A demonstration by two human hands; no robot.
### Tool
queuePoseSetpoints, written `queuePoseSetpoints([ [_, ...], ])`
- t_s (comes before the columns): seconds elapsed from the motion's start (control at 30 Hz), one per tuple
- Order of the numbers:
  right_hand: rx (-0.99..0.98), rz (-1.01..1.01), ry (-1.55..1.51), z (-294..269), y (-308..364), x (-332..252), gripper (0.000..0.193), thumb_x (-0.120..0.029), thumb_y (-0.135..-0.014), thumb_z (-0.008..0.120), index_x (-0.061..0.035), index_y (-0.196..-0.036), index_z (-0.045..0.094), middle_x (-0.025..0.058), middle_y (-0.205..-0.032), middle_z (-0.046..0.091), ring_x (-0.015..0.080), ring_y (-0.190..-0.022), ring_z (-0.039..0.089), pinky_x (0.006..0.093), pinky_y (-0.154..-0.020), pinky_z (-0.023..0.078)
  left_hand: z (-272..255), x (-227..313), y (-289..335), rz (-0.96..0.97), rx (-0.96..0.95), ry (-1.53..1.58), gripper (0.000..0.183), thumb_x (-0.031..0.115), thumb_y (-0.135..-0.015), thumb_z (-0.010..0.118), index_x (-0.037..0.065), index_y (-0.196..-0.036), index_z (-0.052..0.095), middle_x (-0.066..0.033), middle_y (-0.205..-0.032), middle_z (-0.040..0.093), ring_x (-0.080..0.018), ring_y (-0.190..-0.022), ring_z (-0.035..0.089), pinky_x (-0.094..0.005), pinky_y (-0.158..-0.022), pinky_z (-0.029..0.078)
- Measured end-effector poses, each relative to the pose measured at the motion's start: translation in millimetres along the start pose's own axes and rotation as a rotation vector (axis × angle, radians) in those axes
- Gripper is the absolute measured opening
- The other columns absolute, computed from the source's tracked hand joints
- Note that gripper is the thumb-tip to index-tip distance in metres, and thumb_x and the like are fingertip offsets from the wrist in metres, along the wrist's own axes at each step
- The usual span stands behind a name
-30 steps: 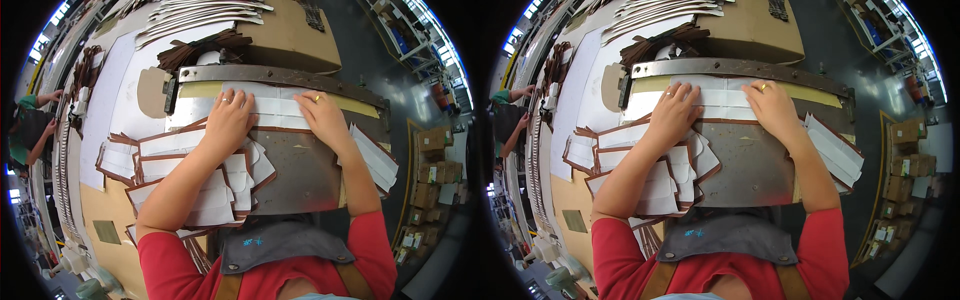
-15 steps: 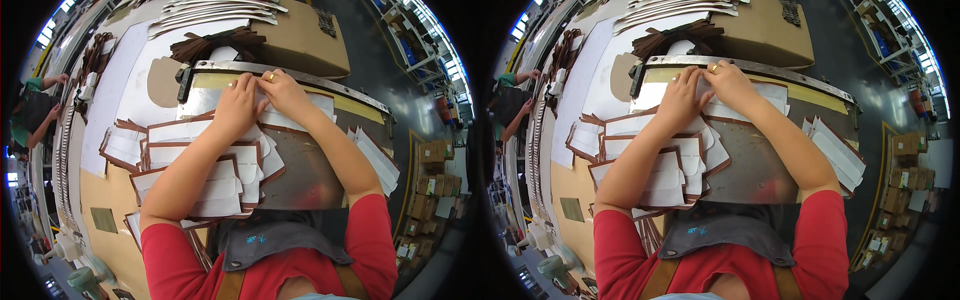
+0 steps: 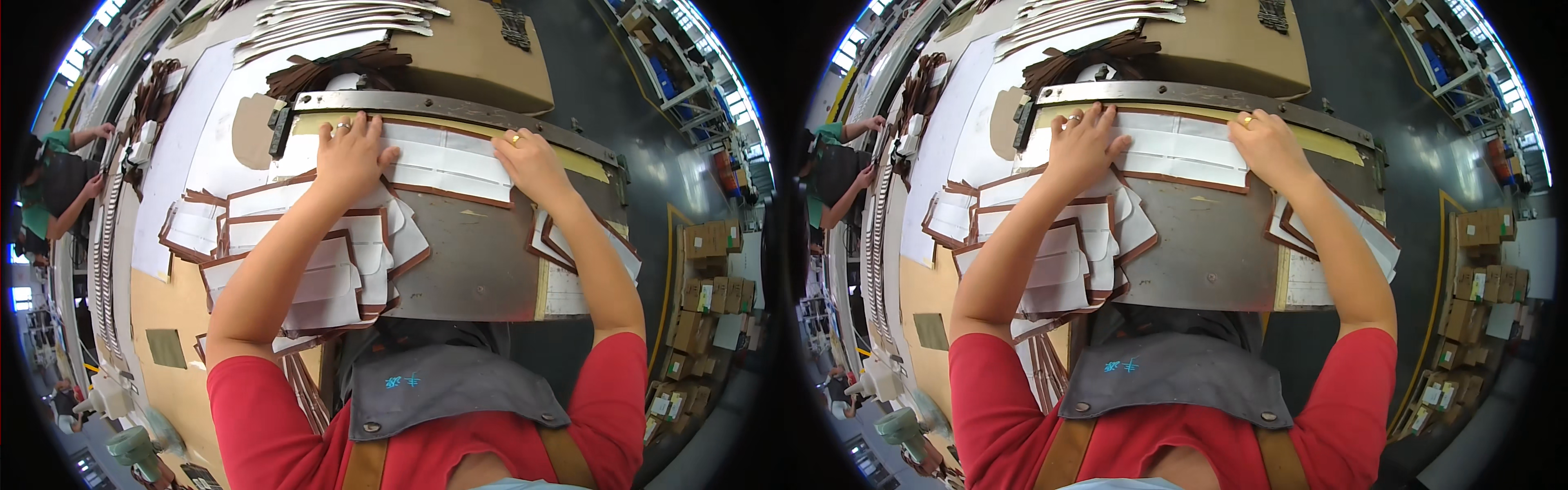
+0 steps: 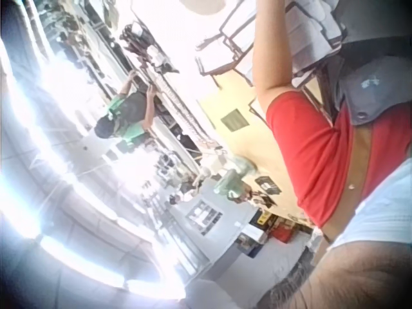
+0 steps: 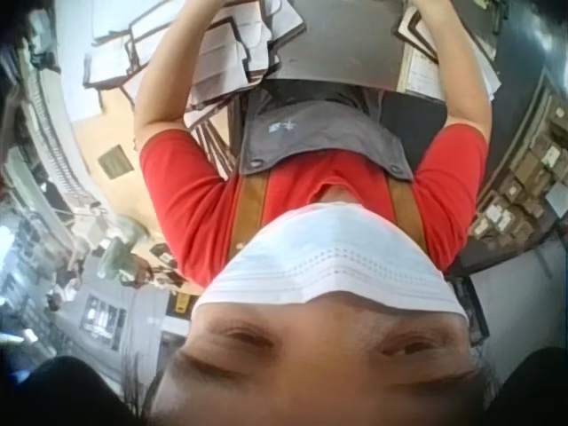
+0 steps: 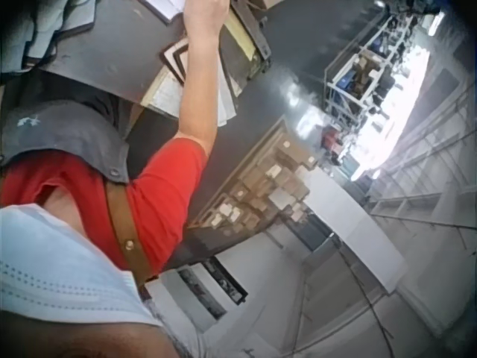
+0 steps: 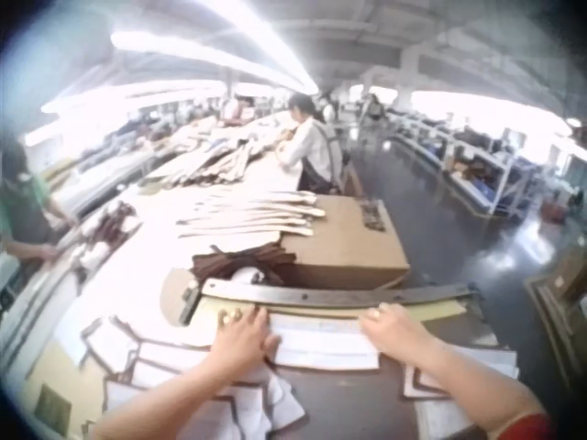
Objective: The person repeatedly picks up white mask-like components and brown strips, aligns them on a metal work surface, and presses them together. The person stacks the assembled units on the table and continues the same assembly cycle throughout the clip.
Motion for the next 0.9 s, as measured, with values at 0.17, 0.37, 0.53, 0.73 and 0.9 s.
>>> queuePoseSetpoints([
  [0.17,-0.130,0.617,-0.348,-6,38,50,0.027,-0.023,-0.084,0.061,-0.0021,-0.100,0.055,0.0130,-0.080,0.063,0.0317,-0.076,0.060,0.0410,-0.069,0.046,-4,-7,-5,-0.033,-0.082,0.118,0.057,0.049,-0.091,0.043,0.008,-0.130,0.047,-0.0166,-0.129,0.049,-0.0363,-0.121,0.044,-0.0484,-0.101,0.027],
  [0.37,0.215,0.644,-0.656,-19,49,20,0.027,-0.006,-0.087,0.056,-0.0060,-0.112,0.047,0.0078,-0.076,0.055,0.0185,-0.069,0.057,0.0322,-0.065,0.046,-37,-20,-8,-0.059,0.067,0.177,0.051,0.045,-0.090,0.049,0.008,-0.125,0.049,-0.0144,-0.124,0.053,-0.0347,-0.116,0.049,-0.0487,-0.096,0.035],
  [0.53,0.444,0.809,-0.639,-121,190,63,0.030,-0.002,-0.087,0.056,-0.0095,-0.115,0.050,-0.0012,-0.082,0.051,0.0056,-0.076,0.051,0.0198,-0.065,0.042,-71,-74,35,-0.101,0.163,0.315,0.043,0.038,-0.092,0.050,0.008,-0.124,0.050,-0.0136,-0.125,0.052,-0.0334,-0.113,0.051,-0.0450,-0.096,0.035],
  [0.73,0.278,0.776,0.108,-149,267,67,0.024,-0.005,-0.086,0.058,-0.0059,-0.110,0.057,0.0034,-0.095,0.057,0.0122,-0.077,0.055,0.0250,-0.073,0.046,-60,-75,74,-0.077,0.162,0.416,0.036,0.032,-0.092,0.053,0.007,-0.119,0.053,-0.0135,-0.122,0.054,-0.0330,-0.109,0.053,-0.0442,-0.094,0.037],
  [0.9,0.266,0.534,-0.634,-73,102,-15,0.017,-0.010,-0.086,0.060,-0.0041,-0.101,0.062,0.0065,-0.094,0.062,0.0149,-0.082,0.059,0.0274,-0.073,0.046,-90,-27,102,0.083,0.195,0.527,0.020,0.014,-0.087,0.059,0.003,-0.104,0.058,-0.0152,-0.105,0.057,-0.0346,-0.096,0.055,-0.0391,-0.084,0.043],
])
Point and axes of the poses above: each hand's wrist, its own y-axis away from the middle knuckle, its own z-axis out of the palm, x = y × z, the point moved 9 cm from there along -y, towards the middle knuckle
